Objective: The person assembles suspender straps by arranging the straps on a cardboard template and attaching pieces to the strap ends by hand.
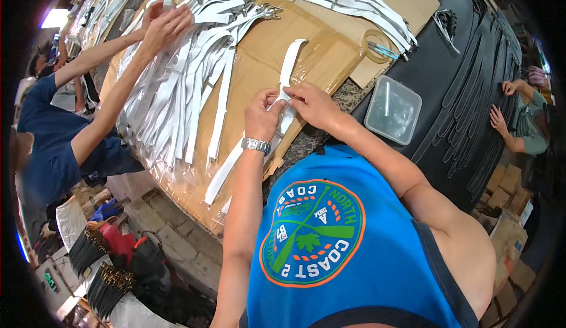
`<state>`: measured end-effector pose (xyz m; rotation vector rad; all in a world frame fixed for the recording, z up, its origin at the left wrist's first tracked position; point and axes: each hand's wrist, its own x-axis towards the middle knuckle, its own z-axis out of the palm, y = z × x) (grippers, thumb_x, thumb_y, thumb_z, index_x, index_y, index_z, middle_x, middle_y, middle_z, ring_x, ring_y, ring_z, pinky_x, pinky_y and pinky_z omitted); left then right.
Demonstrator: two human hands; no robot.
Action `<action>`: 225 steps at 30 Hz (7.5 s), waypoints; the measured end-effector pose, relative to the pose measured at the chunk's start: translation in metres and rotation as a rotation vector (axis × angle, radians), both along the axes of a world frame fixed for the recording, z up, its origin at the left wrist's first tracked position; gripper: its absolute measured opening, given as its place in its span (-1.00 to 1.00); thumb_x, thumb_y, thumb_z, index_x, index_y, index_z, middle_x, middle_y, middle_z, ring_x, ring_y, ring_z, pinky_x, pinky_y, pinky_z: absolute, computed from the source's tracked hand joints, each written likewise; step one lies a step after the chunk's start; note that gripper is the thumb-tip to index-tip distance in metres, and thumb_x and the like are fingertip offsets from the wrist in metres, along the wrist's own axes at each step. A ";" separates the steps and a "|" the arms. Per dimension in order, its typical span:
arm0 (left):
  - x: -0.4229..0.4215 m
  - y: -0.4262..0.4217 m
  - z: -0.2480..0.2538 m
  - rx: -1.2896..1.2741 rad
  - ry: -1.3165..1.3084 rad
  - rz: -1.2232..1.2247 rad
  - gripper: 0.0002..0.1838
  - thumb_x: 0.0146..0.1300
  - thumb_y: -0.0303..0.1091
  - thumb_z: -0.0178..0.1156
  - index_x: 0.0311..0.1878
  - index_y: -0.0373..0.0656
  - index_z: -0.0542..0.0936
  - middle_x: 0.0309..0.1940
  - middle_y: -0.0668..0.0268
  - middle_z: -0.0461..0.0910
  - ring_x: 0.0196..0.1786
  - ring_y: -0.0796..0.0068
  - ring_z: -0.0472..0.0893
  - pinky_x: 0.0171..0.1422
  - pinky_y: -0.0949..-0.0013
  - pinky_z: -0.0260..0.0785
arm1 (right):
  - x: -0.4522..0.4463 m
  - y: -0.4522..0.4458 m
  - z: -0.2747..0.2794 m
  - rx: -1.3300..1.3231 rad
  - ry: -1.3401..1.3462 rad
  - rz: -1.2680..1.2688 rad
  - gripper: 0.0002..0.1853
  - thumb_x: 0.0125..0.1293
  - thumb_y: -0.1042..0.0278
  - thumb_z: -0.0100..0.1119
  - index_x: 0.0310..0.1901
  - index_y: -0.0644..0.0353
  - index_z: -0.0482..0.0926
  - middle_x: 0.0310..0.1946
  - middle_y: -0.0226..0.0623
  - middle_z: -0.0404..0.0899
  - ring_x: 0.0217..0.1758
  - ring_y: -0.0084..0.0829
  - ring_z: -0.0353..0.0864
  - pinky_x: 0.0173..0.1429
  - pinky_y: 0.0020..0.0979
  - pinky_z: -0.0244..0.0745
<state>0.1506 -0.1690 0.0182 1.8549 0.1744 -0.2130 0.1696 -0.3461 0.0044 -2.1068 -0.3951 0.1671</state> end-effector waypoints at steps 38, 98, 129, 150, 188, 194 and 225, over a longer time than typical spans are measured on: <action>-0.020 -0.018 0.014 0.464 -0.390 -0.081 -0.39 0.01 -0.66 0.35 0.21 -0.18 0.52 0.06 0.05 0.55 -0.06 0.03 0.61 0.02 0.15 0.51 | 0.010 -0.001 0.011 0.508 0.689 0.013 -0.79 0.36 0.30 0.28 -0.07 0.14 0.50 -0.45 -0.54 0.49 -0.39 -0.68 0.46 -0.40 -0.58 0.30; -0.012 -0.006 0.012 0.162 -0.183 -0.091 -0.51 0.11 -0.61 0.35 0.17 -0.29 0.56 -0.06 0.07 0.70 -0.03 0.24 0.70 0.05 0.28 0.55 | 0.019 0.004 -0.018 0.437 0.349 0.226 -0.75 0.20 0.38 0.23 -0.07 0.14 0.57 -0.40 -0.27 0.62 -0.30 -0.42 0.60 -0.17 -0.34 0.50; 0.003 0.033 -0.027 -0.344 0.213 -0.142 -0.56 0.33 -0.61 0.18 0.28 -0.32 0.47 0.04 0.29 0.61 0.03 0.58 0.60 0.13 0.51 0.47 | 0.027 -0.023 0.001 0.497 0.904 -0.108 -0.72 0.43 0.11 0.20 -0.06 0.16 0.56 -0.29 -0.45 0.63 -0.30 -0.62 0.59 -0.30 -0.55 0.51; 0.003 0.035 -0.001 -0.282 0.212 0.026 -0.74 0.37 -0.41 0.26 0.04 -0.35 0.62 -0.25 0.34 0.69 -0.28 0.70 0.56 -0.20 0.57 0.41 | 0.035 -0.014 -0.011 0.637 0.914 -0.029 -0.86 0.40 0.33 0.23 -0.14 0.19 0.54 -0.43 -0.45 0.54 -0.46 -0.64 0.48 -0.40 -0.61 0.40; -0.028 -0.019 0.003 0.378 -0.256 0.013 -0.39 0.09 -0.37 0.44 0.21 -0.31 0.47 0.03 0.02 0.60 0.04 0.08 0.63 0.14 0.18 0.49 | 0.027 0.009 0.010 0.580 0.908 -0.085 -0.76 0.47 0.26 0.13 0.06 0.17 0.56 -0.21 -0.42 0.64 -0.16 -0.62 0.62 -0.14 -0.52 0.57; -0.014 -0.001 -0.003 -0.142 0.053 0.088 -0.53 0.23 -0.65 0.09 0.25 -0.34 0.43 0.01 0.02 0.67 0.02 0.34 0.69 0.11 0.38 0.53 | 0.029 0.007 -0.009 0.265 0.400 0.075 -0.74 0.42 0.44 0.10 0.08 0.21 0.63 -0.05 -0.31 0.67 -0.04 -0.44 0.63 0.08 -0.39 0.51; -0.003 0.007 0.027 0.269 0.014 -0.232 -0.07 0.11 -0.53 0.30 0.56 -0.17 0.09 -0.04 0.02 0.68 0.01 0.06 0.68 0.15 0.22 0.50 | 0.021 0.007 0.013 -0.204 0.203 0.340 -0.86 0.23 0.29 0.14 -0.24 0.13 0.53 -0.34 -0.11 0.65 -0.19 0.04 0.63 -0.16 0.02 0.47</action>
